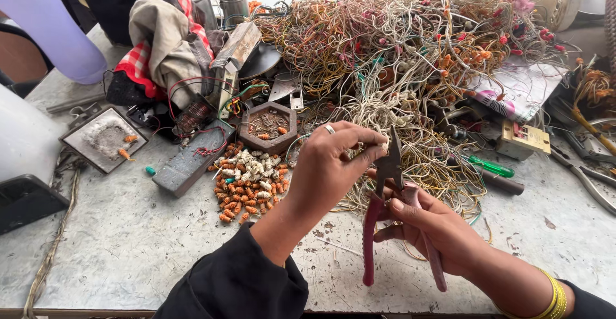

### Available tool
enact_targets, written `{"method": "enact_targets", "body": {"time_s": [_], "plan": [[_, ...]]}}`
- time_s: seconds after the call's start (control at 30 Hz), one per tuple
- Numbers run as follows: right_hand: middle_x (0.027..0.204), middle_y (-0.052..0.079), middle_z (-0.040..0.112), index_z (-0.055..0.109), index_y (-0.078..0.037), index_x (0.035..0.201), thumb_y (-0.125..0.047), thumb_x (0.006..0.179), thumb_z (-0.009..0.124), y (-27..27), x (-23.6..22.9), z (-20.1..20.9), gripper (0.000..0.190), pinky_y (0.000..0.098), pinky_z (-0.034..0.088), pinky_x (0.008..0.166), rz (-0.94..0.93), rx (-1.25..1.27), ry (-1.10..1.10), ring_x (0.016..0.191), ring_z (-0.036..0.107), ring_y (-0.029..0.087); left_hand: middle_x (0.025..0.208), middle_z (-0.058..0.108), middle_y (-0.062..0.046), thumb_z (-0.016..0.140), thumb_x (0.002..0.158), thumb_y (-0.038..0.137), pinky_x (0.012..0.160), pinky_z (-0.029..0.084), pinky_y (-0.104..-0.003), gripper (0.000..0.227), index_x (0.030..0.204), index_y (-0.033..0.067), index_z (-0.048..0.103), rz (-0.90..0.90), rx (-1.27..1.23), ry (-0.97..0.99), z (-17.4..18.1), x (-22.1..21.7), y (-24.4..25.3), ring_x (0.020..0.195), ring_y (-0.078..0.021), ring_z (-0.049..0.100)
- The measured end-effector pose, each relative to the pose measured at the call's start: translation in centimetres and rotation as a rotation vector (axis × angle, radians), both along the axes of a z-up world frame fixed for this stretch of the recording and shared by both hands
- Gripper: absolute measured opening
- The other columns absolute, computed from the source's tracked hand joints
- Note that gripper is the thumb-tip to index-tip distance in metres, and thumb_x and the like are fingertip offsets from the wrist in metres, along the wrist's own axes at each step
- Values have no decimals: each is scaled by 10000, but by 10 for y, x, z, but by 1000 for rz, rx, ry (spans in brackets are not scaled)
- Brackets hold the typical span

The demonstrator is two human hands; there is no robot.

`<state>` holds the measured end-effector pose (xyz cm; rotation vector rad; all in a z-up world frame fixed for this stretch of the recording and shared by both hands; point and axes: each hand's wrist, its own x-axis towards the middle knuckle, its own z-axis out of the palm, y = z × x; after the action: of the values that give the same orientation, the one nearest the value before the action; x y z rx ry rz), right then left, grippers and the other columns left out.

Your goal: The person uses pliers to repeatedly cut small sections from a tangled mass of multi-colored wires on a cluttered workbench. Cut wire pieces and small orange/white components accumulate on the table throughout the clip.

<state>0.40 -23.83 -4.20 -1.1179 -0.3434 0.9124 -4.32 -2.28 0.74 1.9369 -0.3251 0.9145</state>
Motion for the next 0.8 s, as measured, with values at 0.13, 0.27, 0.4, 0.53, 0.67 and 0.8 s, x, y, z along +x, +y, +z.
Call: {"method": "enact_targets", "body": {"time_s": [0.13, 0.27, 0.4, 0.53, 0.67, 0.8], "plan": [[1365, 157, 608, 440, -46, 1425, -179, 942, 553, 1, 0, 2, 513, 566, 557, 979, -59, -35, 9, 1170, 649, 287, 1010, 773, -6, 825, 891, 176, 880, 571, -330, 156, 1035, 141, 775, 42, 106, -92, -4, -1, -5, 950, -164, 723], [1335, 193, 615, 434, -52, 1383, -198, 943, 541, 1, -1, 5, 475, 573, 547, 1036, -20, -20, 17, 1217, 661, 336, 1010, 774, -10, 826, 883, 161, 912, 559, -349, 162, 1035, 141, 776, 55, 103, -87, -7, -2, -7, 971, -178, 718], [1207, 205, 613, 427, -74, 1326, -236, 1002, 519, -1, -3, 4, 374, 593, 559, 991, 25, 90, 42, 1132, 667, 362, 1028, 764, -14, 817, 893, 160, 857, 582, -322, 169, 1055, 141, 775, 33, 60, -66, -8, -5, -9, 979, -180, 712], [1054, 154, 614, 419, -104, 1300, -244, 1019, 519, -3, -8, 2, 330, 528, 580, 779, -2, 97, 99, 911, 641, 288, 1036, 758, -17, 813, 903, 147, 817, 597, -301, 169, 1068, 138, 774, 7, 22, -77, -8, -4, -12, 968, -173, 717], [923, 121, 573, 435, -141, 1361, -233, 1001, 507, -4, -11, 4, 379, 447, 542, 664, -39, 13, 71, 796, 599, 242, 1042, 744, -30, 791, 908, 101, 793, 617, -283, 166, 1072, 119, 770, -76, -73, -17, -8, -5, -16, 955, -161, 727], [909, 104, 557, 463, -74, 1387, -225, 1031, 502, -3, -12, 10, 389, 425, 522, 626, 32, 80, 88, 744, 574, 229, 1044, 746, -39, 782, 918, 79, 829, 628, -287, 159, 1075, 98, 766, -105, -105, -21, -10, -4, -16, 967, -165, 741]]}}
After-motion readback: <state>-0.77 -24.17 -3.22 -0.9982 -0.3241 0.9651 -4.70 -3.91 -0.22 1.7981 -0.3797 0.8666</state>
